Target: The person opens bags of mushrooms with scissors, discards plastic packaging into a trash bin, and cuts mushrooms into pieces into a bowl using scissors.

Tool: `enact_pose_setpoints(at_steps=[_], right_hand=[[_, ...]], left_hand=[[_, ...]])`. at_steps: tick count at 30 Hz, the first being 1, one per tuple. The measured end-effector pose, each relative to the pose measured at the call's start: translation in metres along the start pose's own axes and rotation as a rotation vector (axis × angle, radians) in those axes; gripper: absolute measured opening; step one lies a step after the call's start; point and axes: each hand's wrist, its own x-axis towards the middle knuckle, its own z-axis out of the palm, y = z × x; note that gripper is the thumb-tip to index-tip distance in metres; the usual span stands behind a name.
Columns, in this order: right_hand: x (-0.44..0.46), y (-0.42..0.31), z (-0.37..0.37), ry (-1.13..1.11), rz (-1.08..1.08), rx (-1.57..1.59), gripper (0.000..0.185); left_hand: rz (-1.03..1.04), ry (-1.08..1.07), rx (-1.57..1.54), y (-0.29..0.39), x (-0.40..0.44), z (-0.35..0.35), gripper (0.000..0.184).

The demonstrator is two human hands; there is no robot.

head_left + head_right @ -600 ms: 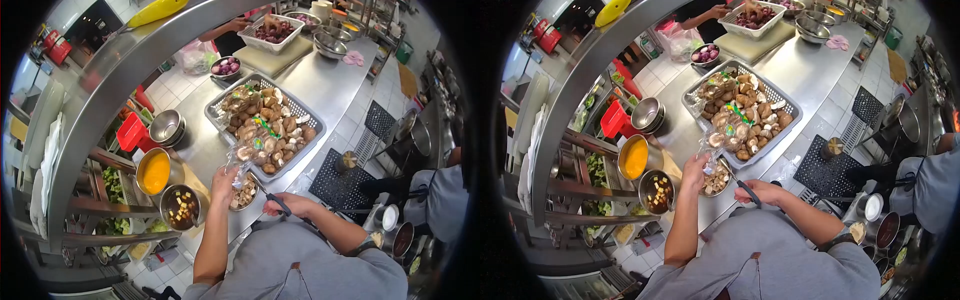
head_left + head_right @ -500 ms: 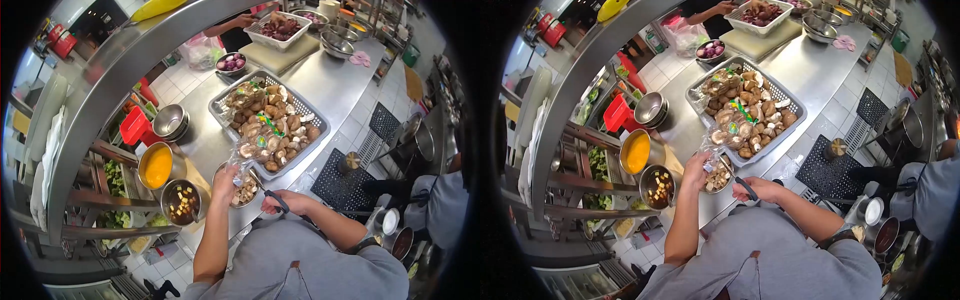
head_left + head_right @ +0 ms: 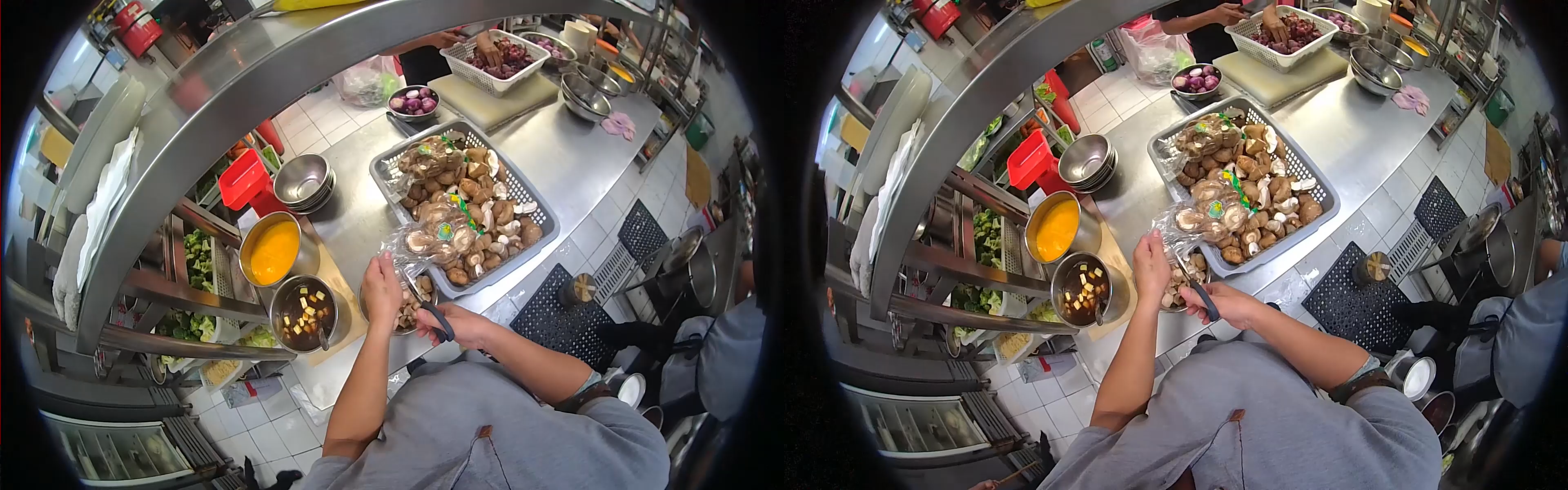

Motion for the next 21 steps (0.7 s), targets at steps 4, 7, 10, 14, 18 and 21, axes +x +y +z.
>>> enact_pose_setpoints(at_steps=[4,7,10,14,18,21], right_hand=[[-0.003,0.000,-0.001,0.027,-0.041,0.027,0.060],[0.001,-0.012,0.001,0.042,-0.001,-0.005,0.056],[0.006,-0.025,0.006,0.111,0.017,-0.089,0.052],[0.012,-0.022,0.009,0.135,-0.038,-0.016,0.050],[0.017,-0.033,0.012,0.132,-0.103,0.178,0.049],[0.020,-0.034,0.013,0.131,-0.115,0.089,0.052]], left_hand=[[-0.035,-0.086,-0.078,-0.003,0.006,-0.004,0.045],[-0.032,-0.138,-0.047,0.003,0.004,-0.007,0.045],[-0.040,-0.141,-0.104,-0.005,0.004,-0.001,0.045],[-0.044,-0.152,-0.148,-0.006,0.004,0.000,0.045],[-0.020,-0.179,-0.169,0.004,0.000,-0.004,0.045],[-0.026,-0.216,-0.222,0.012,-0.001,-0.012,0.044]])
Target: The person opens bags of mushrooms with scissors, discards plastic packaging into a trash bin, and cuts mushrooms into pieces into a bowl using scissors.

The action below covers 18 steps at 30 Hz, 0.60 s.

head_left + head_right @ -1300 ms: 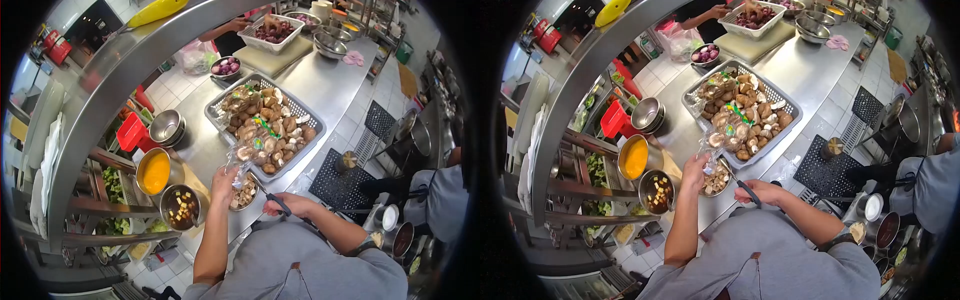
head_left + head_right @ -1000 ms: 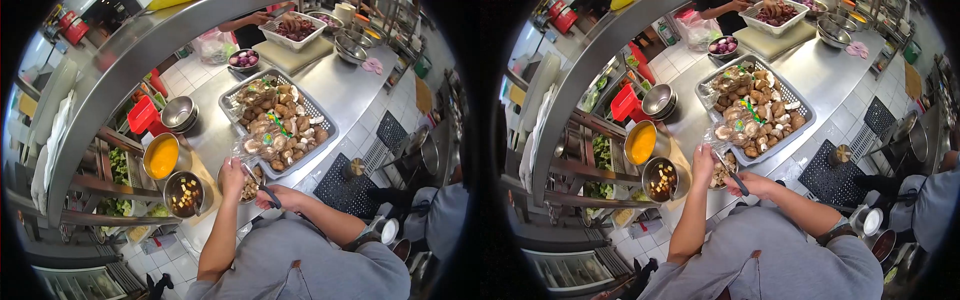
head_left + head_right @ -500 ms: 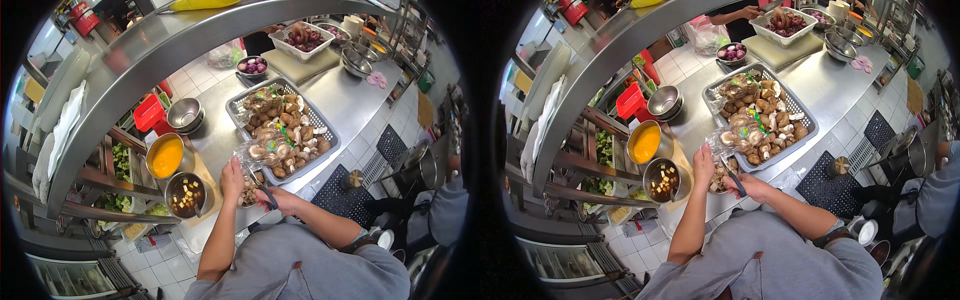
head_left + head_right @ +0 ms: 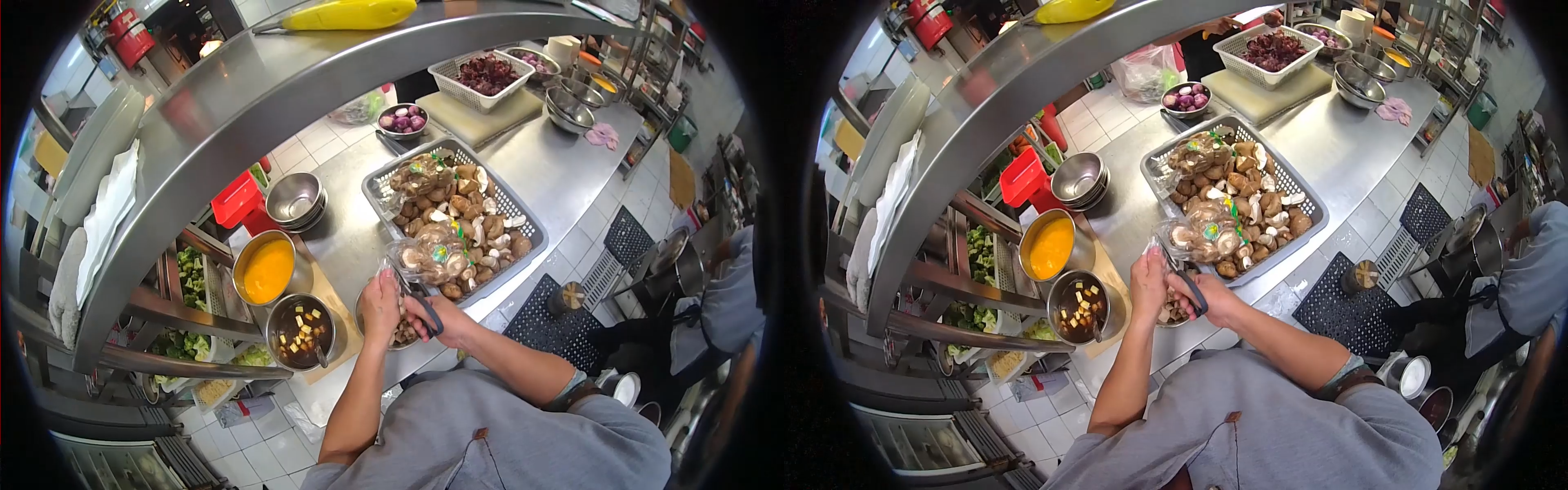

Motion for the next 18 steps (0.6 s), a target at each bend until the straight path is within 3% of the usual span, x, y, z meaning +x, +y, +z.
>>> enact_pose_setpoints(at_steps=[2,4,6,8,10,11,12,14,15,16,18], right_hand=[[-0.001,-0.001,0.007,-0.090,0.010,0.154,0.049],[0.000,-0.009,0.015,-0.042,-0.045,0.295,0.048],[0.001,-0.011,0.015,-0.001,0.057,0.085,0.049],[-0.003,-0.010,0.009,-0.016,0.038,0.084,0.049],[-0.025,-0.019,-0.010,-0.339,0.064,-0.061,0.051],[-0.040,-0.019,-0.029,-0.371,0.129,-0.203,0.050],[-0.053,-0.019,-0.044,-0.399,0.190,-0.349,0.048],[-0.083,-0.047,-0.040,-0.047,0.153,-0.781,0.046],[-0.083,-0.050,-0.041,0.135,-0.128,-0.930,0.048],[-0.083,-0.067,-0.025,0.339,-0.220,-0.921,0.048],[-0.056,-0.072,-0.015,0.529,-0.666,-0.987,0.047]], left_hand=[[0.001,-0.018,-0.031,0.007,-0.003,-0.003,0.043],[-0.075,-0.127,-0.004,0.029,-0.014,-0.008,0.040],[-0.039,-0.149,0.036,0.033,-0.015,-0.017,0.039],[-0.005,-0.160,0.062,0.029,-0.010,-0.023,0.038],[0.240,-0.071,0.149,0.017,-0.002,-0.034,0.038],[0.099,-0.077,0.099,0.027,0.001,-0.043,0.033],[0.104,-0.066,0.102,0.022,0.004,-0.046,0.033],[0.265,-0.070,0.010,0.007,0.009,-0.041,0.025],[0.100,-0.130,-0.162,0.014,0.004,-0.035,0.019],[0.095,-0.141,-0.161,0.016,0.002,-0.030,0.019],[-0.010,-0.203,-0.334,0.024,0.005,-0.018,0.019]])
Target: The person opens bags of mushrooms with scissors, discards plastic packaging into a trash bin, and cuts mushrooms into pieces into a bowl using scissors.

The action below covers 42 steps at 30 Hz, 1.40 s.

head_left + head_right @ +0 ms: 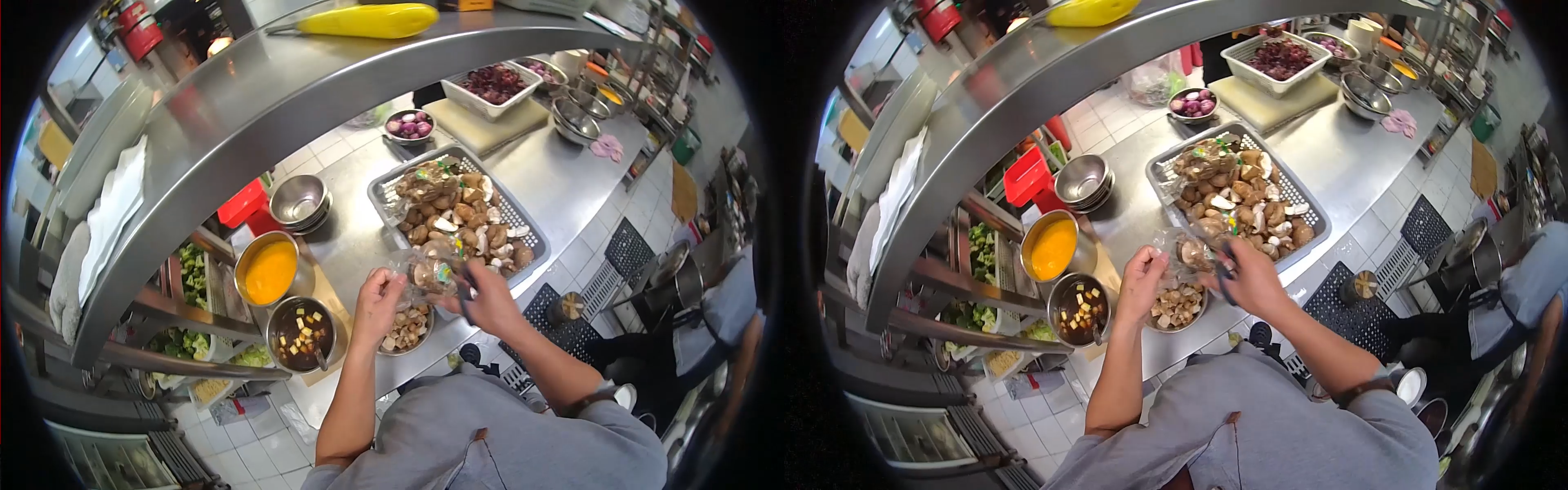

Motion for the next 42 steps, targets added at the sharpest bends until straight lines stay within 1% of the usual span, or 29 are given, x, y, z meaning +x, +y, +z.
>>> enact_pose_setpoints(at_steps=[1,2,3,4,6,7,8,11,13,15,16,18,19,21,22,24,25,26,27,28,30,31,33,34,36,37,39,40,42], right_hand=[[0.009,-0.003,0.010,0.043,-0.073,-0.016,0.043],[0.016,-0.003,0.020,0.085,-0.148,-0.031,0.041],[0.022,0.010,0.036,0.053,-0.157,-0.006,0.031],[0.024,0.012,0.038,0.067,-0.157,-0.005,0.031],[0.029,0.014,0.039,0.077,-0.089,0.014,0.026],[0.031,0.016,0.036,0.168,-0.128,0.002,0.026],[0.032,0.018,0.031,0.170,-0.125,0.000,0.026],[0.039,0.016,0.003,-0.040,0.053,0.150,0.028],[0.043,0.031,-0.002,-0.067,0.045,0.192,0.028],[0.043,0.036,-0.009,-0.108,0.044,0.233,0.023],[0.044,0.038,-0.014,-0.105,0.041,0.233,0.023],[0.049,0.043,-0.024,0.246,-0.069,-0.059,0.019],[0.055,0.050,-0.025,0.259,0.026,0.037,0.016],[0.062,0.055,-0.028,0.322,0.048,0.047,0.016],[0.068,0.057,-0.030,0.384,0.060,0.061,0.015],[0.077,0.070,-0.037,0.441,0.081,0.038,0.015],[0.083,0.084,-0.040,0.512,0.069,0.037,0.015],[0.087,0.097,-0.043,0.583,0.057,0.037,0.015],[0.090,0.109,-0.050,0.600,0.133,0.065,0.014],[0.094,0.122,-0.060,0.498,0.178,0.161,0.012],[0.096,0.118,-0.072,0.214,0.200,0.600,0.012],[0.090,0.107,-0.073,0.199,0.206,0.601,0.012],[0.088,0.080,-0.072,-0.071,0.285,0.807,0.015],[0.090,0.079,-0.065,-0.083,0.283,0.810,0.015],[0.089,0.080,-0.051,-0.081,0.224,0.802,0.015],[0.086,0.073,-0.052,-0.121,0.278,0.814,0.015],[0.079,0.065,-0.048,-0.116,0.288,0.836,0.017],[0.075,0.064,-0.044,-0.109,0.301,0.855,0.019],[0.064,0.060,-0.033,-0.093,0.297,0.909,0.019]], left_hand=[[0.001,-0.023,0.006,0.007,0.000,0.007,0.019],[-0.053,-0.062,-0.084,0.019,-0.003,0.012,0.020],[-0.104,-0.096,-0.174,0.027,-0.002,0.016,0.021],[-0.098,-0.107,-0.167,0.029,0.000,0.019,0.021],[0.029,-0.012,-0.025,0.032,0.002,0.023,0.025],[0.032,-0.016,-0.024,0.032,0.004,0.023,0.025],[0.063,0.013,0.034,0.030,0.006,0.023,0.027],[0.080,0.034,0.135,0.037,0.005,0.027,0.028],[0.082,0.033,0.180,0.040,0.008,0.027,0.029],[0.026,0.064,0.281,0.037,0.011,0.025,0.036],[0.030,0.064,0.282,0.039,0.011,0.023,0.036],[0.030,0.039,0.311,0.047,0.006,0.022,0.039],[0.034,0.033,0.312,0.049,0.005,0.025,0.039],[0.207,-0.032,0.476,0.049,0.000,0.031,0.040],[0.215,-0.039,0.479,0.050,0.001,0.031,0.040],[0.104,-0.024,0.377,0.052,0.000,0.022,0.040],[0.110,-0.026,0.382,0.052,-0.002,0.015,0.040],[0.039,0.011,0.297,0.053,-0.004,0.005,0.037],[-0.029,0.049,0.209,0.055,-0.001,-0.002,0.035],[-0.018,0.052,0.211,0.060,0.005,-0.007,0.035],[-0.026,0.269,0.006,0.063,0.011,-0.011,0.030],[-0.047,0.212,-0.030,0.064,0.017,-0.006,0.028],[-0.061,0.191,-0.099,0.066,0.024,0.024,0.027],[-0.087,0.155,-0.166,0.062,0.022,0.040,0.027],[-0.036,0.058,-0.166,0.044,0.018,0.063,0.026],[-0.037,0.065,-0.165,0.040,0.015,0.075,0.026],[-0.230,-0.011,-0.238,0.039,0.008,0.095,0.024],[-0.234,-0.004,-0.237,0.041,0.008,0.102,0.024],[-0.211,0.003,-0.019,0.047,0.010,0.112,0.025]])
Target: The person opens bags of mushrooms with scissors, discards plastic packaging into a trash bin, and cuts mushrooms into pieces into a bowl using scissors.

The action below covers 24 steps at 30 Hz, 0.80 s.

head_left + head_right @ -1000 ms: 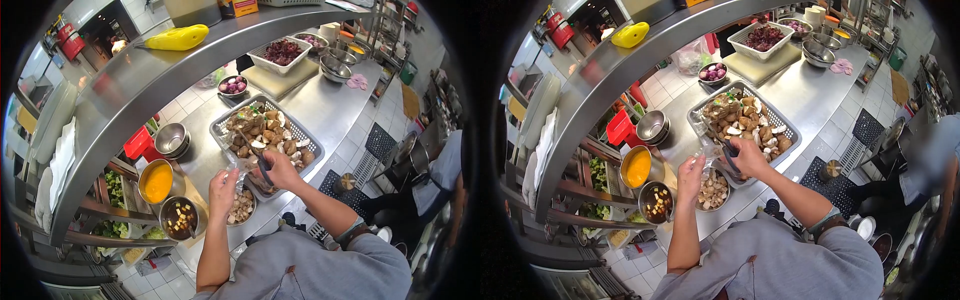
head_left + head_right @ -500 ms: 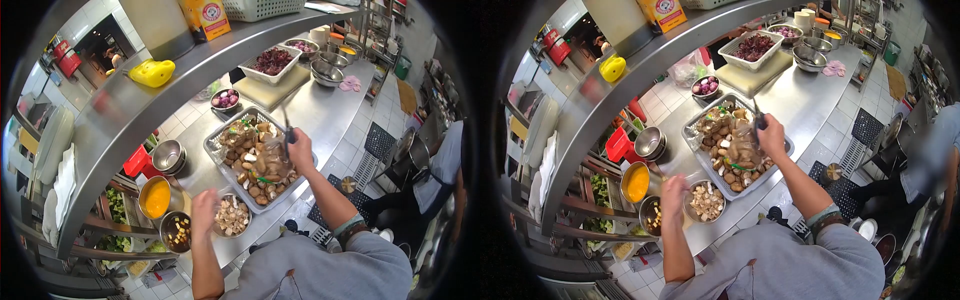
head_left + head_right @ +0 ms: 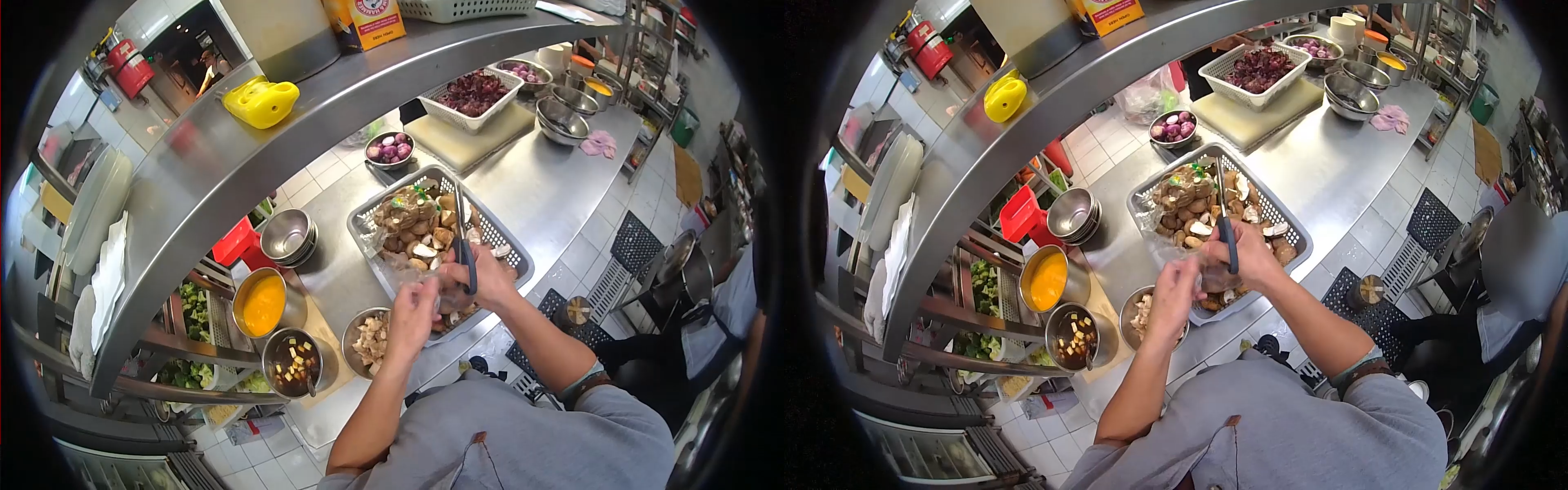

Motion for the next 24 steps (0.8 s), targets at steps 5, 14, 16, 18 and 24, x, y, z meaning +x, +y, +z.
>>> enact_pose_setpoints(at_steps=[5,14,16,18,24], right_hand=[[-0.014,0.002,0.001,-0.046,0.105,0.336,0.018],[-0.007,0.004,-0.009,-0.135,0.149,0.291,0.021],[-0.009,0.004,-0.008,-0.046,0.095,0.332,0.023],[-0.010,0.010,-0.006,-0.077,0.072,0.328,0.022],[-0.007,0.016,0.002,-0.062,-0.011,0.241,0.022]], left_hand=[[0.198,-0.112,0.060,-0.006,0.023,-0.011,0.026],[0.084,-0.124,0.330,0.006,0.033,-0.029,0.020],[0.243,0.330,0.764,0.014,0.031,-0.036,0.018],[0.292,0.387,0.779,0.010,0.039,-0.047,0.021],[0.401,0.512,0.738,0.004,0.052,-0.058,0.020]])
